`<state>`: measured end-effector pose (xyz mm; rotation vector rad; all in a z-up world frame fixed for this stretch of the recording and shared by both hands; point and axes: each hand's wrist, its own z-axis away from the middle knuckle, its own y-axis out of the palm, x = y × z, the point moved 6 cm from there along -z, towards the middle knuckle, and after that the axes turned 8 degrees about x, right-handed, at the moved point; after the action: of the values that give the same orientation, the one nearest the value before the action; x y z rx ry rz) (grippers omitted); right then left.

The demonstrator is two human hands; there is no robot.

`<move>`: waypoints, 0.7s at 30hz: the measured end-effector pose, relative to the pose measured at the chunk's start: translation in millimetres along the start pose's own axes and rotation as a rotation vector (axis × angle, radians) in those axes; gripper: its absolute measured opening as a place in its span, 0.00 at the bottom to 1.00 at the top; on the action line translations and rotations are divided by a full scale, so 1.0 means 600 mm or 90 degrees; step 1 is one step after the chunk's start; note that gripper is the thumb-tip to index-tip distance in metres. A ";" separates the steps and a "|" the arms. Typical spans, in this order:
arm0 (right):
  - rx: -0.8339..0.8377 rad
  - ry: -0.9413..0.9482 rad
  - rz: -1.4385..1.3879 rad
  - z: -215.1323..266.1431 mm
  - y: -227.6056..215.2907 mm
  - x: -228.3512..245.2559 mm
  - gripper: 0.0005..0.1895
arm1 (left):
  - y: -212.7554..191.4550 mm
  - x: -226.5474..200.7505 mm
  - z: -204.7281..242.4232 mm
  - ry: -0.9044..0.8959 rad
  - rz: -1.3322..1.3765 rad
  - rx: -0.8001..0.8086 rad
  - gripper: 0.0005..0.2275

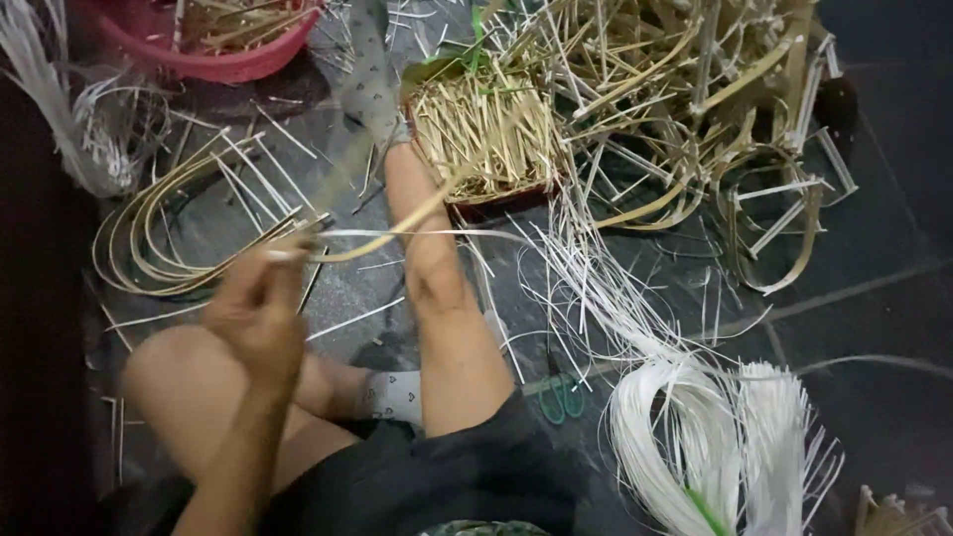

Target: The recorder is weaving and assembling small structures using bamboo strips and white thread.

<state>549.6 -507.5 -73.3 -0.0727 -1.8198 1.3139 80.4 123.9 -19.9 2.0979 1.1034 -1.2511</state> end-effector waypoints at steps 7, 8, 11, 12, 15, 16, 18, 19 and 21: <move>0.015 -0.227 0.019 -0.174 0.240 0.557 0.20 | 0.068 -0.041 0.070 -0.057 -0.100 0.170 0.05; 0.017 -0.261 0.019 -0.165 0.314 0.653 0.21 | 0.068 -0.041 0.080 -0.064 -0.112 0.193 0.06; 0.095 -0.360 -0.106 -0.199 0.399 0.795 0.22 | 0.058 -0.040 0.089 -0.099 -0.075 0.220 0.08; 0.095 -0.362 -0.110 -0.201 0.413 0.801 0.22 | 0.054 -0.040 0.086 -0.099 -0.080 0.220 0.08; 0.130 -0.355 -0.089 -0.199 0.453 0.803 0.16 | 0.047 -0.036 0.081 -0.086 -0.048 0.255 0.10; 0.168 -0.327 -0.100 -0.196 0.464 0.789 0.12 | 0.049 -0.028 0.083 -0.105 -0.019 0.280 0.11; 0.211 -0.295 -0.108 -0.185 0.466 0.775 0.08 | 0.048 -0.018 0.082 -0.127 0.014 0.302 0.12; 0.249 -0.291 -0.119 -0.176 0.460 0.775 0.07 | 0.053 -0.016 0.082 -0.133 0.029 0.337 0.13; 0.291 -0.281 -0.129 -0.170 0.437 0.788 0.05 | 0.059 -0.016 0.082 -0.144 0.046 0.372 0.14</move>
<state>213.8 -79.5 9.5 0.6775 -1.7665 1.6516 81.9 64.3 -35.8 2.2824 0.5987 -1.8899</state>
